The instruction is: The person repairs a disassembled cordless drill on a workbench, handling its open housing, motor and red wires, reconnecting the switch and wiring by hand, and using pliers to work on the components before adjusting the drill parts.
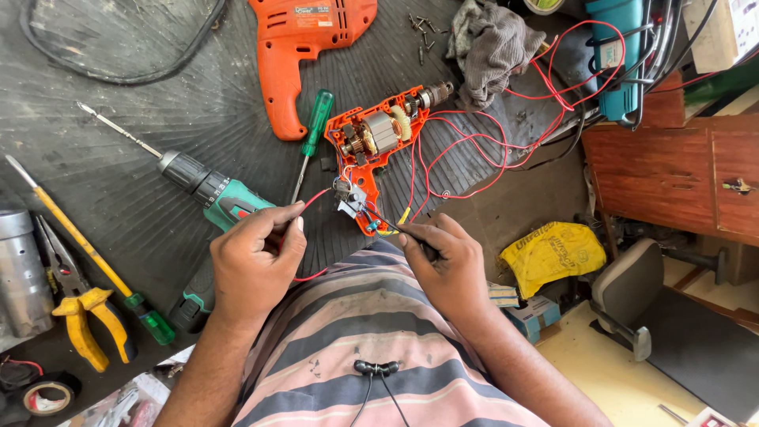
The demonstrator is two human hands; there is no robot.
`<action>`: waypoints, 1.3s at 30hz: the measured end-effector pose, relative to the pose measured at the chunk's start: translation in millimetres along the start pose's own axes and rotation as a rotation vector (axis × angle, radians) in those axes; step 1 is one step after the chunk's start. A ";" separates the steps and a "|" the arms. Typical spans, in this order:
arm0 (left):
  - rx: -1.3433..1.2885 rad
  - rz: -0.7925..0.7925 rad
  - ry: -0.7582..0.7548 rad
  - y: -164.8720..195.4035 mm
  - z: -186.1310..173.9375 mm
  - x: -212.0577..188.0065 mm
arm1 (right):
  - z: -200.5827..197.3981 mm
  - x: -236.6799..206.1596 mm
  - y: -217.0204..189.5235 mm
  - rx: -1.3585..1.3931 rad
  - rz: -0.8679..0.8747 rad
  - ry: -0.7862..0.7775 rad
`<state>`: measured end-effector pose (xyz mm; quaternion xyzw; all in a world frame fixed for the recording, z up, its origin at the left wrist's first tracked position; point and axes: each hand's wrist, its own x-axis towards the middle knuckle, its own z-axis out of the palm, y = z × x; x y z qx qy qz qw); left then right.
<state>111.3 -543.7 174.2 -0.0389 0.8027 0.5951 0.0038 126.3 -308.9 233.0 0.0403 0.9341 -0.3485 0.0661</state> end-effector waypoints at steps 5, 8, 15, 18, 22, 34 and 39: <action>-0.002 -0.021 0.001 0.4 2.0 -0.3 | -3.0 1.1 2.9 0.018 0.011 -0.018; 0.004 -0.022 0.000 1.4 2.7 -0.2 | -5.1 1.3 3.7 0.022 0.002 -0.017; 0.009 -0.028 0.010 3.5 4.5 -0.9 | -6.9 -0.1 5.4 0.038 -0.012 -0.019; 0.014 -0.018 0.010 4.4 5.1 -1.0 | -9.5 0.5 5.8 0.026 -0.007 -0.037; 0.016 -0.026 0.009 4.5 5.1 -1.3 | -12.3 0.7 2.8 0.037 -0.040 -0.017; 0.012 -0.028 0.018 3.7 5.3 -2.6 | -9.8 21.9 3.4 -0.017 -0.053 -0.018; 0.029 -0.028 0.018 3.6 4.1 -2.3 | -6.6 22.2 3.2 -0.011 -0.099 -0.019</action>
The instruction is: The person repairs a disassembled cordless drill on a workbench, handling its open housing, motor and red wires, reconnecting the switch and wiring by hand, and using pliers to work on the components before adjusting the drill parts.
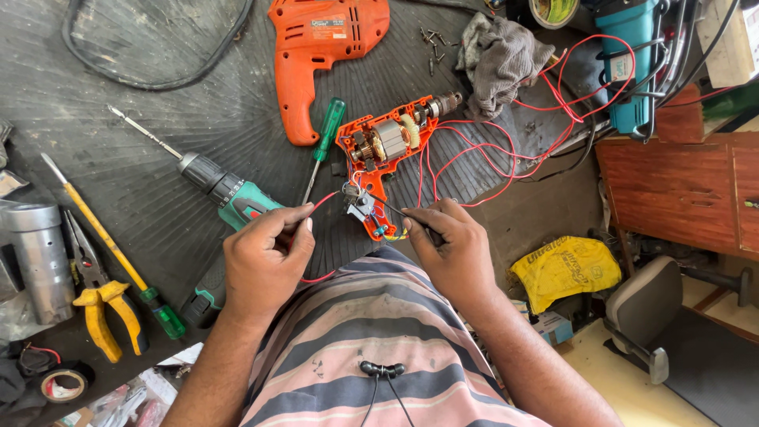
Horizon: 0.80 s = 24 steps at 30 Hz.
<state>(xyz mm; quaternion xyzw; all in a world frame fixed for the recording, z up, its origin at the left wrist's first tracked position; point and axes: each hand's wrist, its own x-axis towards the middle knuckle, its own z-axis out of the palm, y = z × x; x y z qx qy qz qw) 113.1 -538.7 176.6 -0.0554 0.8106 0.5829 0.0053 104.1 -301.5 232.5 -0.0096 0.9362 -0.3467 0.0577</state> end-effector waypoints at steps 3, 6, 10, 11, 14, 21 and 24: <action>-0.008 0.006 0.003 0.2 -0.6 1.1 | -0.1 -0.2 -1.1 0.009 0.035 -0.006; -0.007 0.014 0.007 1.1 -1.6 2.1 | 0.0 2.0 -1.9 0.006 0.038 -0.012; -0.014 0.021 0.010 1.6 -3.6 3.9 | 1.4 4.3 -3.9 -0.005 0.011 -0.012; -0.013 0.021 0.017 1.1 -4.7 4.5 | 2.5 5.0 -4.6 -0.006 0.024 -0.011; -0.015 0.077 0.025 -1.4 -9.5 6.4 | 6.7 6.9 -8.5 -0.020 0.041 -0.008; -0.039 0.186 0.049 -13.3 -24.9 10.2 | 20.2 11.4 -22.3 -0.077 0.019 -0.011; -0.052 0.177 0.039 -16.4 -31.1 8.7 | 25.7 10.3 -27.7 -0.100 0.040 -0.021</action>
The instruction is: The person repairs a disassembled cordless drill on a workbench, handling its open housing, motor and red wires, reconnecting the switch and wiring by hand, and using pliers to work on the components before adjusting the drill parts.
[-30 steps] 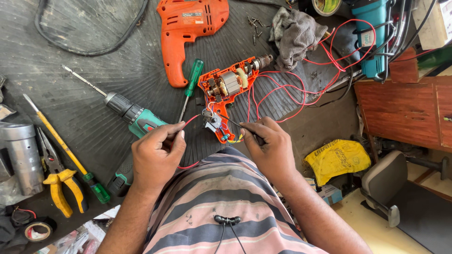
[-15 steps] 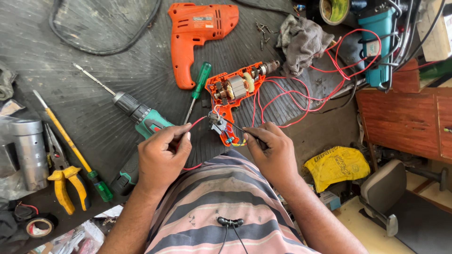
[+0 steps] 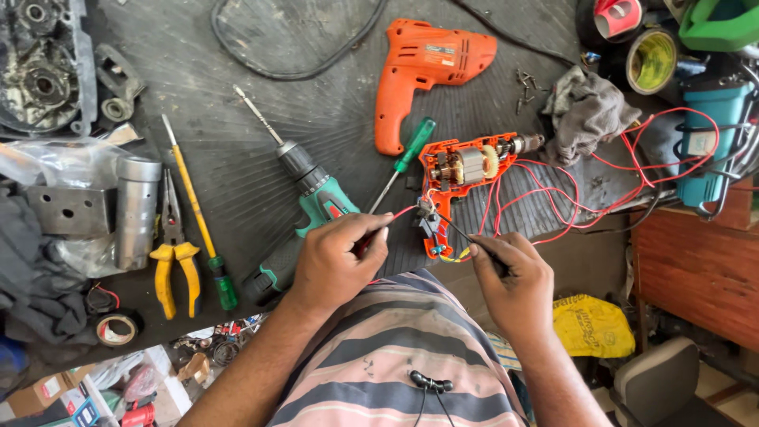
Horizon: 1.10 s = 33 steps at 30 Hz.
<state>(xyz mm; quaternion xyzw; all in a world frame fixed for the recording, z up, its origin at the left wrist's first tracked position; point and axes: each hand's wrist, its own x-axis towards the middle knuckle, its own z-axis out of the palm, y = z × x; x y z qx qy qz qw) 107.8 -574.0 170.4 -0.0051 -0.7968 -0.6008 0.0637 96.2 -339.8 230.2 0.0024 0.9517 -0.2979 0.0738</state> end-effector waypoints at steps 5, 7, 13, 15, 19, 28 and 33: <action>0.007 0.018 0.009 -2.1 -4.9 -0.3 | 3.5 -0.2 -4.8 -0.022 -0.011 0.009; -0.002 -0.004 0.011 -2.5 -6.6 -0.8 | 5.0 -0.8 -6.7 -0.021 -0.017 0.011; -0.006 0.001 0.025 -3.8 -8.7 -2.5 | 7.1 -2.2 -9.5 -0.041 -0.015 0.011; 0.000 0.002 0.017 -4.1 -8.0 -2.7 | 6.4 -2.2 -8.8 -0.046 -0.012 0.007; 0.006 0.019 0.011 -4.2 -7.2 -2.7 | 6.0 -2.4 -6.4 -0.043 0.005 0.000; 0.028 0.000 -0.004 -2.5 -3.8 -1.8 | 4.8 -2.3 -2.9 -0.028 -0.017 0.011; 0.031 -0.006 -0.009 -2.0 -2.2 -1.4 | 4.1 -1.9 -3.3 -0.031 -0.010 0.025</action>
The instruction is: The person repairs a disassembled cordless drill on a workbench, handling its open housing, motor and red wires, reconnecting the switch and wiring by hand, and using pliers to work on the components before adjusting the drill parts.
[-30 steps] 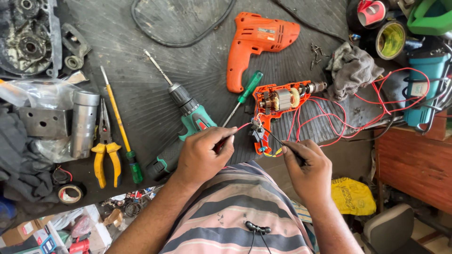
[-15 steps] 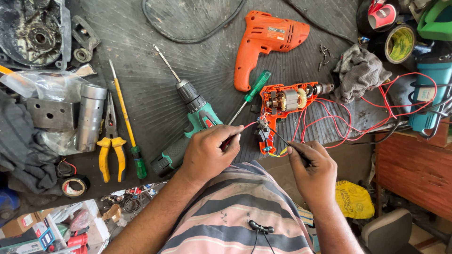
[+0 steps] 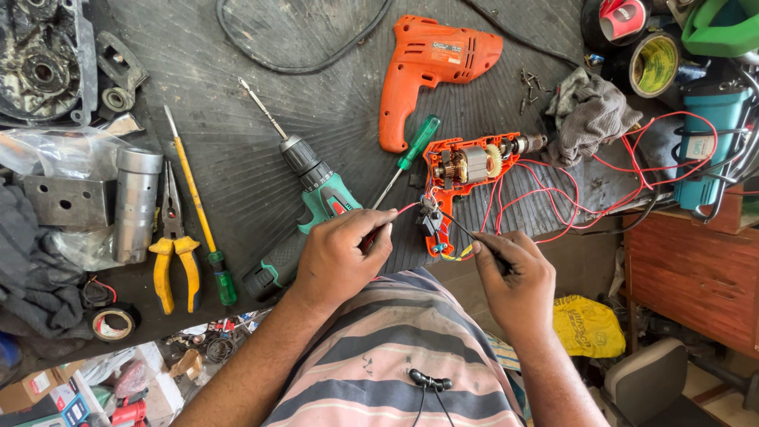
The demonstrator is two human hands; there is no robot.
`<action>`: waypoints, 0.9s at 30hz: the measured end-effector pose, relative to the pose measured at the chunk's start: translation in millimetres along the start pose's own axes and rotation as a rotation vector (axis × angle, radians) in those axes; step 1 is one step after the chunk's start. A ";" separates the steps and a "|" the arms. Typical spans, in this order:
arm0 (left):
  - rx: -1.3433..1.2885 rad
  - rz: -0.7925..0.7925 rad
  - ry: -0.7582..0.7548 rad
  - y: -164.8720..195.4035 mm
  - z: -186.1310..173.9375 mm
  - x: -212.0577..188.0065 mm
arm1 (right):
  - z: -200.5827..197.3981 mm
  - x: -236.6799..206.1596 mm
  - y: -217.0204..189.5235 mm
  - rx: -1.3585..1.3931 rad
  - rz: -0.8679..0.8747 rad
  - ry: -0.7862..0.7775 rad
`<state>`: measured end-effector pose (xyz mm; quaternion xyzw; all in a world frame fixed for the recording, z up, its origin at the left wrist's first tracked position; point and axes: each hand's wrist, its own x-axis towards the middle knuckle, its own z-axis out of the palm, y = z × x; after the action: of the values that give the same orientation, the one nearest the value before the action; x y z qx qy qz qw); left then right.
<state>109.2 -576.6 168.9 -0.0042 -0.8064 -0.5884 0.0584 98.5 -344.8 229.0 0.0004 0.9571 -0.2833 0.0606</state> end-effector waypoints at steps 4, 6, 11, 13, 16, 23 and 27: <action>0.000 -0.008 0.001 0.5 0.7 0.1 | -0.6 0.8 -0.1 0.011 -0.002 0.003; 0.000 -0.011 -0.002 0.7 0.8 0.2 | -0.3 0.7 -0.4 0.018 -0.005 0.006; -0.015 -0.012 -0.008 1.0 -0.6 -0.2 | 0.1 1.0 -0.6 0.020 -0.006 0.006; -0.014 -0.004 -0.005 0.8 -0.7 -0.1 | 0.3 1.3 -0.6 0.019 0.002 0.002; 0.019 0.012 0.000 0.5 0.4 0.4 | 0.3 1.7 -0.2 0.029 -0.010 0.001; 0.010 0.039 0.004 1.5 0.1 0.2 | -0.5 2.1 0.4 0.021 -0.013 -0.002; 0.022 0.049 -0.001 3.5 0.8 2.3 | -3.5 4.1 -0.3 0.029 -0.024 -0.010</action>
<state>107.1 -574.9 172.2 -0.0238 -0.8125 -0.5780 0.0723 94.0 -343.3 231.6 -0.0117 0.9526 -0.2978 0.0617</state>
